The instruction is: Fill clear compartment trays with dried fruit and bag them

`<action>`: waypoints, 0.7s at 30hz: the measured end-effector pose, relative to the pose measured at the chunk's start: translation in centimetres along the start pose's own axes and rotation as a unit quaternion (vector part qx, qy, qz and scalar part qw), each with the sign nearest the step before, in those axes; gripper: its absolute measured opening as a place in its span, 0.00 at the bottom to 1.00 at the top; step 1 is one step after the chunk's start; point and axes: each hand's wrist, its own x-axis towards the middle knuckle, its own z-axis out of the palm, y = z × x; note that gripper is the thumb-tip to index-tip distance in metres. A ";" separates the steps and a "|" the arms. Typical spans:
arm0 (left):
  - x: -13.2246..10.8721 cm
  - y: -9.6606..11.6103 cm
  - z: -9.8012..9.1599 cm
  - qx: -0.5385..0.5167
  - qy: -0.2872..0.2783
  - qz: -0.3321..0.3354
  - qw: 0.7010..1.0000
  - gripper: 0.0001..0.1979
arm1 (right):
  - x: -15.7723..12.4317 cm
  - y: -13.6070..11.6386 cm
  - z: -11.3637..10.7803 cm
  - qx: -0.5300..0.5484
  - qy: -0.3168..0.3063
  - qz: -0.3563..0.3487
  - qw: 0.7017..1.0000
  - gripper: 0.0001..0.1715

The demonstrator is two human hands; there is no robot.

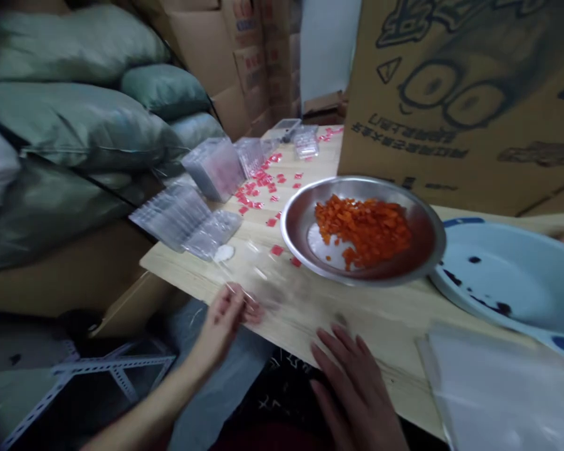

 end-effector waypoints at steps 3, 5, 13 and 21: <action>-4.7 -6.0 4.4 -0.114 -0.043 -0.141 0.982 0.20 | 0.3 1.7 2.4 -0.079 -0.036 -0.090 0.992 0.37; -5.6 -7.9 4.9 -0.091 -0.087 -0.205 0.970 0.23 | -0.1 3.5 3.6 -0.115 -0.047 -0.101 0.987 0.37; 3.1 1.4 5.2 0.362 -0.297 0.045 0.883 0.20 | -1.9 7.3 1.3 -0.122 -0.099 -0.038 0.987 0.33; 19.2 1.1 20.6 0.685 -0.321 0.169 0.633 0.06 | 3.3 8.8 -13.1 -0.078 0.119 0.119 0.983 0.16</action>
